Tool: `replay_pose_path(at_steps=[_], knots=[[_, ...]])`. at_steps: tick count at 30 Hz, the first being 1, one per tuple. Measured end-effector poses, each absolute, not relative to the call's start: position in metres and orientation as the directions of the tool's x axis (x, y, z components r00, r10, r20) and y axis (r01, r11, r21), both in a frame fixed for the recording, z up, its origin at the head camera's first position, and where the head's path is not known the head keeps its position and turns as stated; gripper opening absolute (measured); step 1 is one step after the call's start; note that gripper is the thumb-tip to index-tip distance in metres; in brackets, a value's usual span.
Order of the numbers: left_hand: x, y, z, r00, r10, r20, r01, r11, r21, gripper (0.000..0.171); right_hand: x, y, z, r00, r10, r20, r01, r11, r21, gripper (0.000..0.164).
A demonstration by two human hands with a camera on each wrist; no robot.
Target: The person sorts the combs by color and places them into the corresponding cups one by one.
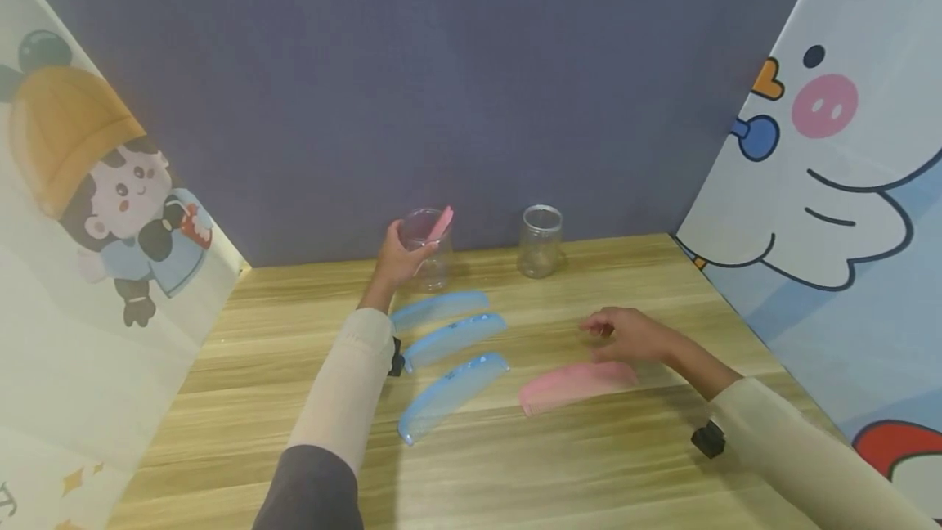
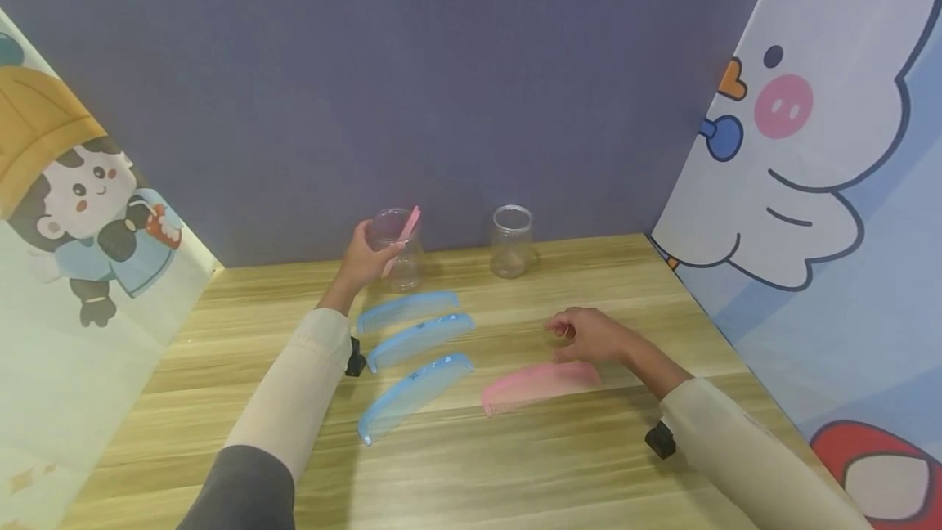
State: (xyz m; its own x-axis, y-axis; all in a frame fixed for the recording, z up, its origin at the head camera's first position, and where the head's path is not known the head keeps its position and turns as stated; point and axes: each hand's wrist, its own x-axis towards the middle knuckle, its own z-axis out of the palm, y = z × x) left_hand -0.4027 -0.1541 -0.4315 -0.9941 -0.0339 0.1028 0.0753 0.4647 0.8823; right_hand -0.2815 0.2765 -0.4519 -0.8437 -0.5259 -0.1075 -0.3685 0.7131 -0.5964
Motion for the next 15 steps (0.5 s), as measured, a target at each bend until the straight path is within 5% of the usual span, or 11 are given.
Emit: replay_pose_path(at_steps=[15], knots=[[-0.401,-0.154,-0.431,-0.995,-0.032,0.098,0.073,0.461,0.884,0.099,-0.257,0.295,-0.467,-0.797,-0.577,-0.177,-0.439,0.756,-0.485,0.058]])
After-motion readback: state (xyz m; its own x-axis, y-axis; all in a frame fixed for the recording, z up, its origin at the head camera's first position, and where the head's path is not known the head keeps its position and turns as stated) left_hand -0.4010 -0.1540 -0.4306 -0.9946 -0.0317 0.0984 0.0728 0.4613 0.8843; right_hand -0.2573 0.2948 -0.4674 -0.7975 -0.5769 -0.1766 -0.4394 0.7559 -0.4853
